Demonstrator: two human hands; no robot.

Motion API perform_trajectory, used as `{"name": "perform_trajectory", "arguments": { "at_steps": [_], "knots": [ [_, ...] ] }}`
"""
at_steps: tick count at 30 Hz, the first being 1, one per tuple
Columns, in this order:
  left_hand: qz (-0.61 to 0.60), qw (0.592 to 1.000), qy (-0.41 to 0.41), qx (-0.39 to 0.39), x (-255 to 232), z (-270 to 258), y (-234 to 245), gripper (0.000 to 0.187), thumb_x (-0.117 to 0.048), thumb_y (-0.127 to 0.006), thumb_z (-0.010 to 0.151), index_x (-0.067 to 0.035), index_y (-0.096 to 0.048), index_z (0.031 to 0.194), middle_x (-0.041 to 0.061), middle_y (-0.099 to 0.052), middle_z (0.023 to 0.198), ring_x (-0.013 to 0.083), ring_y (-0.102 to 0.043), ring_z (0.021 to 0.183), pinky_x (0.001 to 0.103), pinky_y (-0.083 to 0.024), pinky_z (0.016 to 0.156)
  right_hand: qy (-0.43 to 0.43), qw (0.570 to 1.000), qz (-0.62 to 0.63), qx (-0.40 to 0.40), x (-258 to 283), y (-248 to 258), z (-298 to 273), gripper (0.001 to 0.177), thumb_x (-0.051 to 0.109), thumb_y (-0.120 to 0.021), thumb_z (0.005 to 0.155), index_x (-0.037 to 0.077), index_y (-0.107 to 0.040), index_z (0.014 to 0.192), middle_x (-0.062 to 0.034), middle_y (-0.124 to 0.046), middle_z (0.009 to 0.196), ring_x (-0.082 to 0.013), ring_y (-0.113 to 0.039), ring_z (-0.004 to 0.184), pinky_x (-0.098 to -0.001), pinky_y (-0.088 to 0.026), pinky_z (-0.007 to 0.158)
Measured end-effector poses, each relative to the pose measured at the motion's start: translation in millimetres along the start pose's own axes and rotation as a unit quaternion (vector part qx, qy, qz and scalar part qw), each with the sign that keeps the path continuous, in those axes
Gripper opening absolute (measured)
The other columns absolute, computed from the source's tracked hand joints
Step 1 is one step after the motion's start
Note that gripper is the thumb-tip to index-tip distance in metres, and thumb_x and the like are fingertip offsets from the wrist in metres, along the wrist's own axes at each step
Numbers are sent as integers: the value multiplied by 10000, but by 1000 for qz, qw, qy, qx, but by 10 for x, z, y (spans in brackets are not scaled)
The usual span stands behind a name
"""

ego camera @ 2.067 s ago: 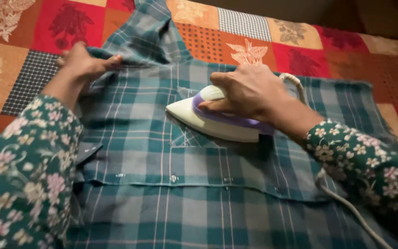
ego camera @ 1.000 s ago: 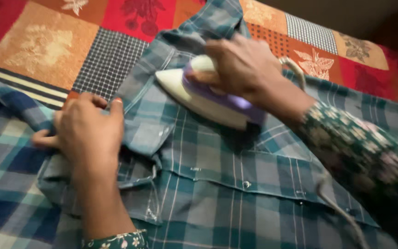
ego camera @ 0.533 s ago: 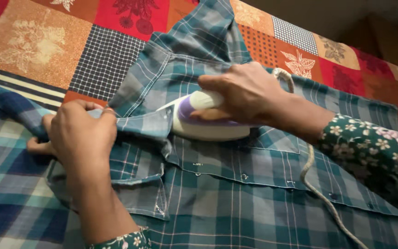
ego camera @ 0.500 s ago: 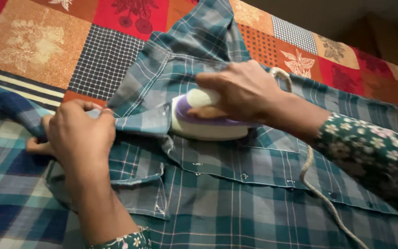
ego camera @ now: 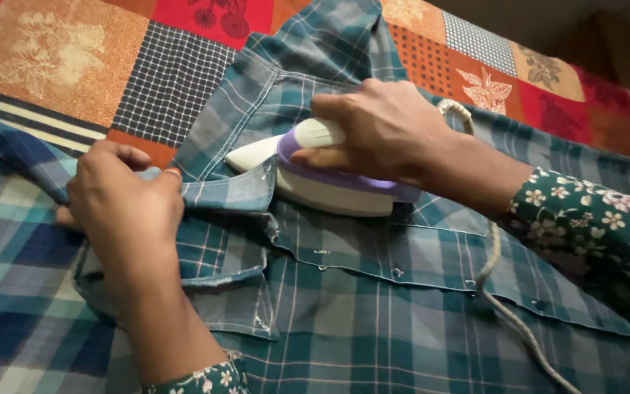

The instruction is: The person plugs in an iron and irons a plaid shirt laid out on a bed. They smooth the fabric, move the iron across the shirt, and adjust the collar and sleeves during the process.

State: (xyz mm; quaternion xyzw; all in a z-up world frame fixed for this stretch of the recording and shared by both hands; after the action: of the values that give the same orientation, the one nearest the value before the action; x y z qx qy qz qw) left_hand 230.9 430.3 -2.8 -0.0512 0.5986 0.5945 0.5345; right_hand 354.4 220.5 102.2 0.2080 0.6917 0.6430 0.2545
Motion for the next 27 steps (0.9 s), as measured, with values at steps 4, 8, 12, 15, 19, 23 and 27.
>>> {"name": "perform_trajectory", "arguments": {
  "at_steps": [4, 8, 12, 15, 19, 23, 27],
  "knots": [
    [-21, 1000, 3, 13, 19, 33, 32, 300, -194, -920, 677, -78, -740, 886, 175, -752, 923, 407, -687, 946, 570, -420, 914, -29, 999, -21, -28, 103, 4, 151, 702, 750, -595, 897, 63, -693, 1005, -180, -706, 741, -334, -708, 627, -489, -553, 550],
    [-20, 1000, 6, 7, 3, 41, 49, 301, -191, -913, 682, -71, -735, 892, 183, -750, 935, 405, -694, 946, 553, -440, 928, 34, 989, 22, -143, 350, 149, 367, 636, 691, -648, 897, 66, -716, 991, -184, -714, 762, -361, -711, 679, -491, -559, 559],
    [-43, 999, 26, 2, 3, -4, 72, 297, -156, -896, 686, -47, -714, 894, 197, -738, 926, 393, -706, 943, 522, -498, 919, 4, 999, 30, -42, 267, 80, 272, 629, 685, -638, 896, 68, -702, 1000, -193, -705, 761, -355, -711, 650, -481, -562, 566],
    [-42, 999, 19, -12, -26, 25, 87, 310, -140, -913, 669, -38, -716, 885, 199, -736, 883, 409, -698, 917, 539, -491, 907, -10, 1000, -6, 3, 210, 52, 97, 633, 685, -629, 876, 76, -683, 1043, -176, -713, 757, -324, -725, 618, -461, -566, 528],
    [-78, 996, 42, -12, 3, -28, 44, 273, -105, -859, 691, -40, -686, 892, 182, -723, 939, 382, -719, 934, 499, -542, 908, -56, 998, -14, -8, 211, -12, 167, 657, 700, -607, 906, 56, -663, 1025, -166, -711, 716, -308, -724, 572, -449, -559, 520],
    [-20, 999, -2, -31, -71, -5, 61, 252, -79, -869, 676, -38, -707, 865, 201, -740, 885, 427, -698, 916, 558, -467, 924, 37, 982, -17, -186, 376, 209, 474, 622, 664, -677, 905, 45, -704, 944, -182, -707, 722, -343, -700, 598, -475, -532, 501],
    [-10, 999, -14, -46, -87, -32, 65, 228, -32, -836, 652, -26, -713, 845, 198, -745, 865, 434, -694, 911, 585, -442, 898, 8, 988, -26, -152, 243, 184, 431, 622, 659, -667, 914, 40, -714, 954, -191, -707, 739, -340, -706, 602, -471, -542, 516]
  ]
}}
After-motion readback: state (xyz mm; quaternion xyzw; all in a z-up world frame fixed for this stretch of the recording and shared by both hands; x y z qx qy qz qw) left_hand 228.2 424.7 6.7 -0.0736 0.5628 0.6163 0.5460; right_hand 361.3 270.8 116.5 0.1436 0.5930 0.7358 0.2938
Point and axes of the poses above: each hand's wrist, its own z-axis towards the middle knuckle, its own y-axis out of the back of the hand, x = y × z, the point moved 8 cm from there along z, towards the middle knuckle
